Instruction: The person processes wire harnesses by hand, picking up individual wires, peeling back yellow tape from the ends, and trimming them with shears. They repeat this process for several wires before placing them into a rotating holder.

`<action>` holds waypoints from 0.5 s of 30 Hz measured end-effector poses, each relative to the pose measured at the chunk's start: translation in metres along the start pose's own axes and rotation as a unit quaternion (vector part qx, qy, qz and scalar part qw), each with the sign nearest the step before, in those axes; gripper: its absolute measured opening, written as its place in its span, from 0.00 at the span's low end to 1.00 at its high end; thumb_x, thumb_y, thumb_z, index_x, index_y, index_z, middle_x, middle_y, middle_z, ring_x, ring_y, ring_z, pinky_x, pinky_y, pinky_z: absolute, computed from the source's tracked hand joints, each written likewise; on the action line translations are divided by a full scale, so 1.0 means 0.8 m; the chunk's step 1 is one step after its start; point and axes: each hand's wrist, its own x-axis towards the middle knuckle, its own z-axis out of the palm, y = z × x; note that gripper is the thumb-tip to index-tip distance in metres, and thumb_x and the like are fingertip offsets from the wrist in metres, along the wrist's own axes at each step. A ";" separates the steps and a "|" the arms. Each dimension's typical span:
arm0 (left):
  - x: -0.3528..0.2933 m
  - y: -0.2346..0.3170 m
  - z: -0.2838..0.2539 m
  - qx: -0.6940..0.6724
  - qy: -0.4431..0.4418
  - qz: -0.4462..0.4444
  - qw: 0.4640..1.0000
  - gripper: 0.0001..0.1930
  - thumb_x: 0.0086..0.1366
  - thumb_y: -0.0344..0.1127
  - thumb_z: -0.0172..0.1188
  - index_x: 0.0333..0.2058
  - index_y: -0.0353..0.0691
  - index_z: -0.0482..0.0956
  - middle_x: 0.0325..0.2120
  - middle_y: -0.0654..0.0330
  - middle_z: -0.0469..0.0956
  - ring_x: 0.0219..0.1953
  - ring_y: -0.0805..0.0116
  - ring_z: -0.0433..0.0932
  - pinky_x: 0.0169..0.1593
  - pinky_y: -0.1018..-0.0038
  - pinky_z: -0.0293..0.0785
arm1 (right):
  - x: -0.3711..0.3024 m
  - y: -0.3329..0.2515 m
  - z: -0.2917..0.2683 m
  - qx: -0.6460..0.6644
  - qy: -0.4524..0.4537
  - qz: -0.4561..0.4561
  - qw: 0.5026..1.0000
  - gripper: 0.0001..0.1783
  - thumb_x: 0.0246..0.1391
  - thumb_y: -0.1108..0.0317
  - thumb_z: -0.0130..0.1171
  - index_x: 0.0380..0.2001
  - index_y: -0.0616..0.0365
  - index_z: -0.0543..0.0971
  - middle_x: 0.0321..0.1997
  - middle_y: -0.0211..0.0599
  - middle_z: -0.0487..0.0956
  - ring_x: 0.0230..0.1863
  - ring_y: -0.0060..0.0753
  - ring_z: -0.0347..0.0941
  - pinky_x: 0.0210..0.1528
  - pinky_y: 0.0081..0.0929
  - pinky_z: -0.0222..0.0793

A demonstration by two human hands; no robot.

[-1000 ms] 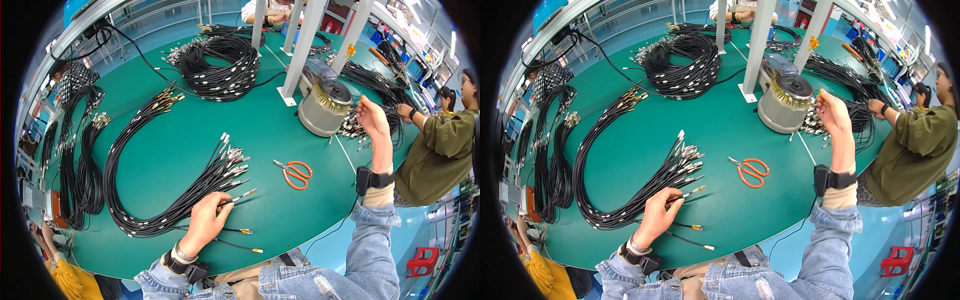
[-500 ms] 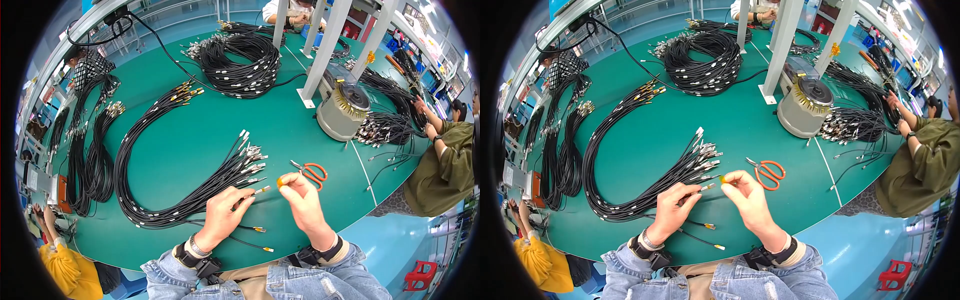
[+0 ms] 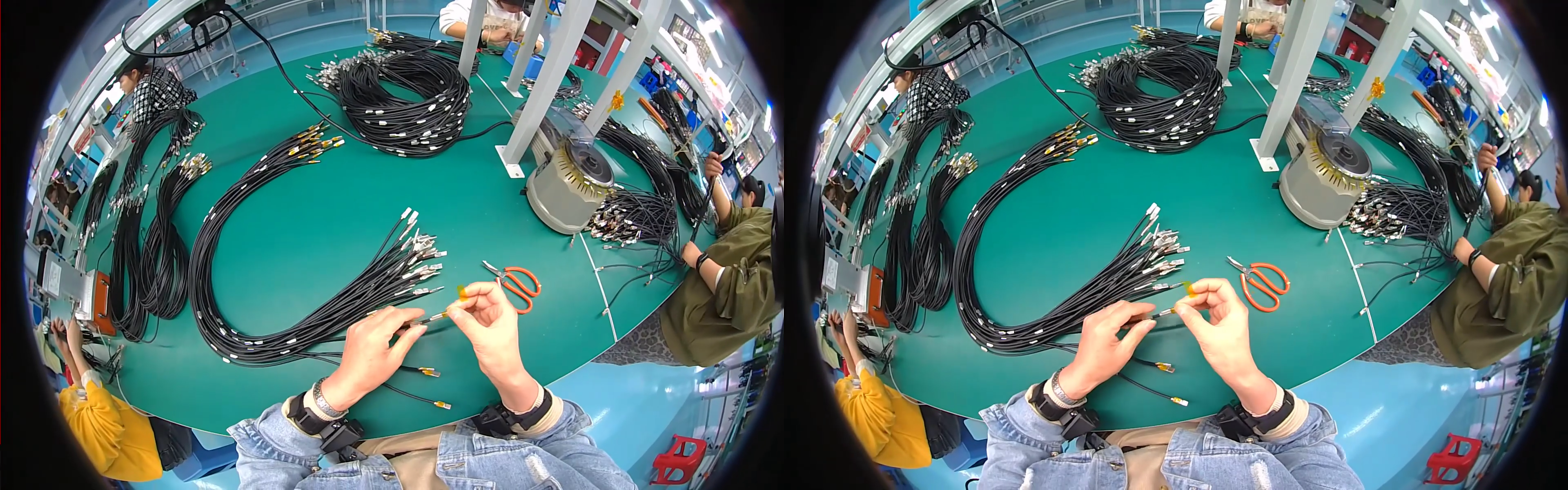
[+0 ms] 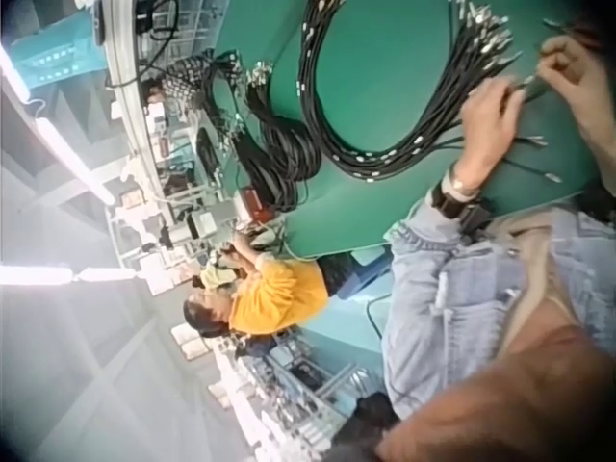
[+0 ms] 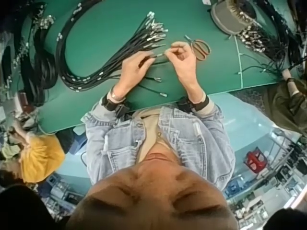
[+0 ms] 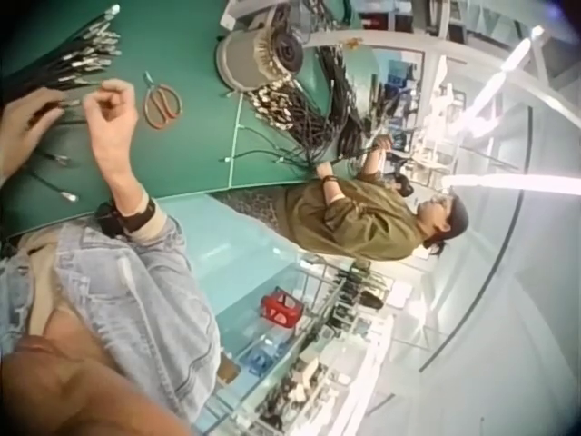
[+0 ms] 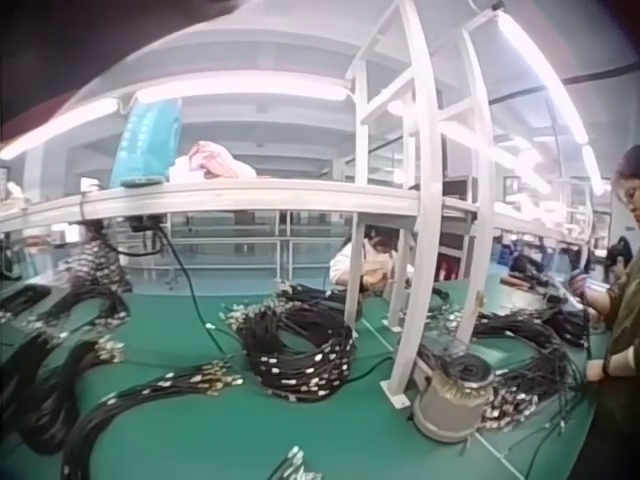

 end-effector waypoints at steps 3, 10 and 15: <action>-0.006 -0.012 -0.007 0.034 0.009 0.003 0.999 0.08 0.54 0.26 0.62 0.35 0.36 0.79 0.25 0.57 0.76 0.28 0.64 0.77 0.31 0.73 0.73 | -0.005 0.008 -0.020 -0.048 0.005 0.034 0.998 0.15 0.49 0.81 0.60 0.40 0.60 0.69 0.32 0.31 0.76 0.36 0.20 0.73 0.42 0.18 0.68; -0.013 -0.041 -0.013 0.310 -0.001 0.072 0.948 0.10 0.52 0.30 0.62 0.34 0.39 0.77 0.31 0.61 0.71 0.33 0.64 0.71 0.32 0.70 0.69 | -0.018 0.026 -0.050 -0.136 -0.025 0.084 0.987 0.15 0.49 0.79 0.60 0.41 0.62 0.70 0.31 0.31 0.77 0.34 0.19 0.72 0.40 0.18 0.67; -0.006 -0.042 -0.009 0.349 -0.028 0.064 0.935 0.11 0.50 0.30 0.63 0.33 0.39 0.77 0.31 0.61 0.69 0.32 0.63 0.69 0.32 0.70 0.68 | -0.021 0.027 -0.058 -0.186 -0.069 0.079 0.977 0.17 0.49 0.78 0.61 0.42 0.63 0.69 0.31 0.32 0.77 0.34 0.20 0.73 0.39 0.19 0.67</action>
